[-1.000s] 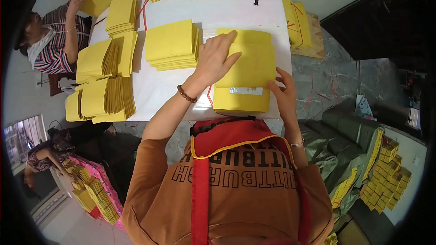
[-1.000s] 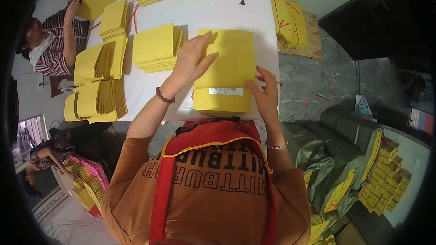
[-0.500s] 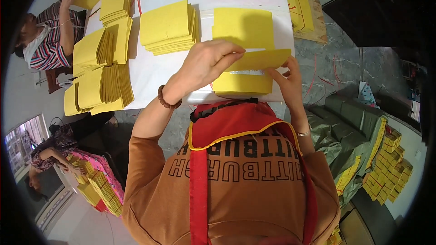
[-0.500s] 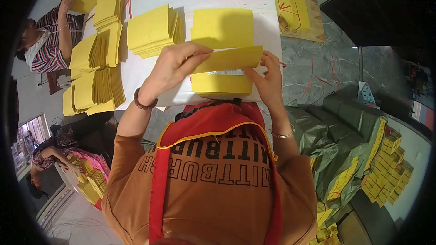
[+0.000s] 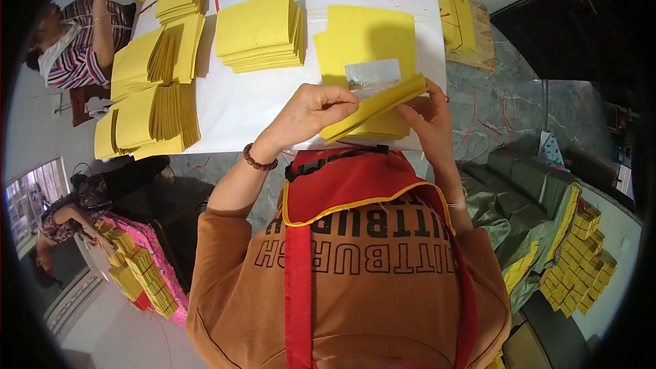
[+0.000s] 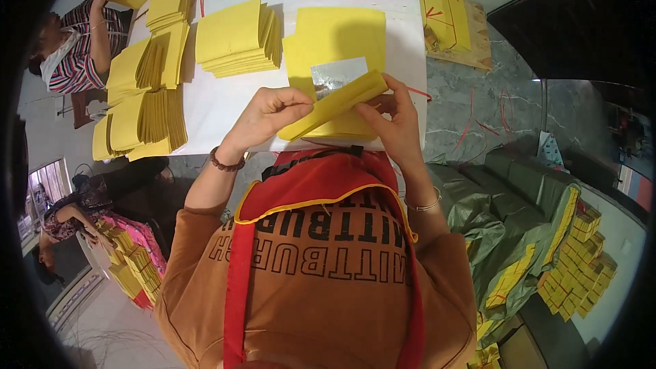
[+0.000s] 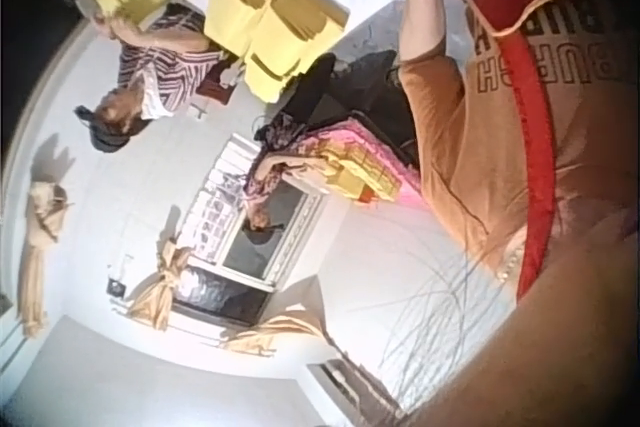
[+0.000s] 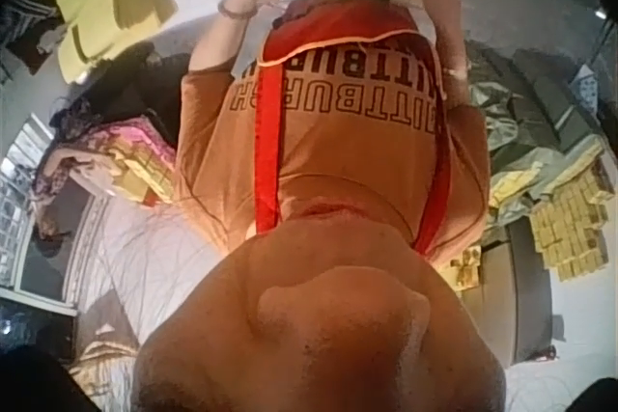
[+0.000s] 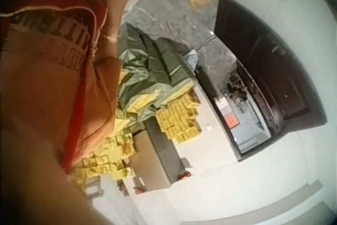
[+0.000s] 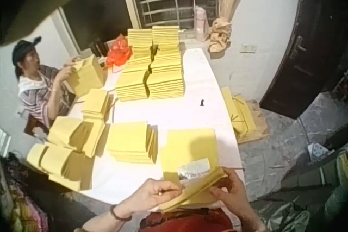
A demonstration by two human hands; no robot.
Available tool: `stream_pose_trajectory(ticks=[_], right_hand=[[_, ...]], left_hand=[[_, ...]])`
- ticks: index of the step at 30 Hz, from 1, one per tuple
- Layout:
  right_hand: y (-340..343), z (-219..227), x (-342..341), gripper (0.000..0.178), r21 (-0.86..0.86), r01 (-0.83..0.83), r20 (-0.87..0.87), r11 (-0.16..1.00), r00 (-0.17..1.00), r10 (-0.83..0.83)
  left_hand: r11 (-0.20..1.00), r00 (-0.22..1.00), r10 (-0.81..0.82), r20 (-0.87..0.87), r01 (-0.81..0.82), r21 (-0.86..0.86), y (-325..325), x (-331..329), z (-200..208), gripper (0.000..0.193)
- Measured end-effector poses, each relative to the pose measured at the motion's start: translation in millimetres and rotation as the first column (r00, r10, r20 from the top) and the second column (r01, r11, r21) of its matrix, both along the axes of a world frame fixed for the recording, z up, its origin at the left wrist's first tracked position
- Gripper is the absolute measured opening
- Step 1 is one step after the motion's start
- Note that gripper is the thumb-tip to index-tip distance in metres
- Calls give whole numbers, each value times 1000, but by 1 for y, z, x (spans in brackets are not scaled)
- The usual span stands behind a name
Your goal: Folding yellow paper sheets over small foil squares and stacking them into piles.
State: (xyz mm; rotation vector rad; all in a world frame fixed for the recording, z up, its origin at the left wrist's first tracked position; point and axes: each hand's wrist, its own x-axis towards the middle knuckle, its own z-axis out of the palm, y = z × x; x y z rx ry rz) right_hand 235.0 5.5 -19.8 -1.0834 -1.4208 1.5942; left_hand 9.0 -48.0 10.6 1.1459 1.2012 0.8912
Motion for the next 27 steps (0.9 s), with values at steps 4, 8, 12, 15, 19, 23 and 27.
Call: stream_pose_trajectory(ticks=[4, 8, 12, 15, 19, 23, 27], right_hand=[[1, 3, 2, 53, -5, 1, 55, 1000, 998, -1], [-1, -6, 11, 54, -62, -28, 61, 998, 998, 32], [-7, 3, 15, 61, -89, -65, -115, 994, 992, 54], [-13, 6, 20, 61, -318, 104, -319, 942, 924, -210], [-18, 11, 36, 60, -526, 46, -260, 849, 942, -212], [-19, 7, 43, 61, -496, -137, -170, 857, 984, 59], [-16, 17, 34, 62, -402, -99, -135, 910, 990, 48]], left_hand=[[999, 1000, 2, 8, -2, -45, -1, 1, -7, 19], [999, 998, 25, -58, -27, -33, -2, 4, -15, 16], [988, 972, 97, -215, -68, 138, -6, 10, -22, 17], [960, 965, 161, -206, -104, 261, -8, 16, -16, 20], [832, 943, 126, -307, 68, 551, -8, 15, -13, 27], [860, 898, 18, -440, 210, 464, -18, 22, -1, 30], [795, 828, 67, -557, 293, 531, -21, 35, 0, 22]])
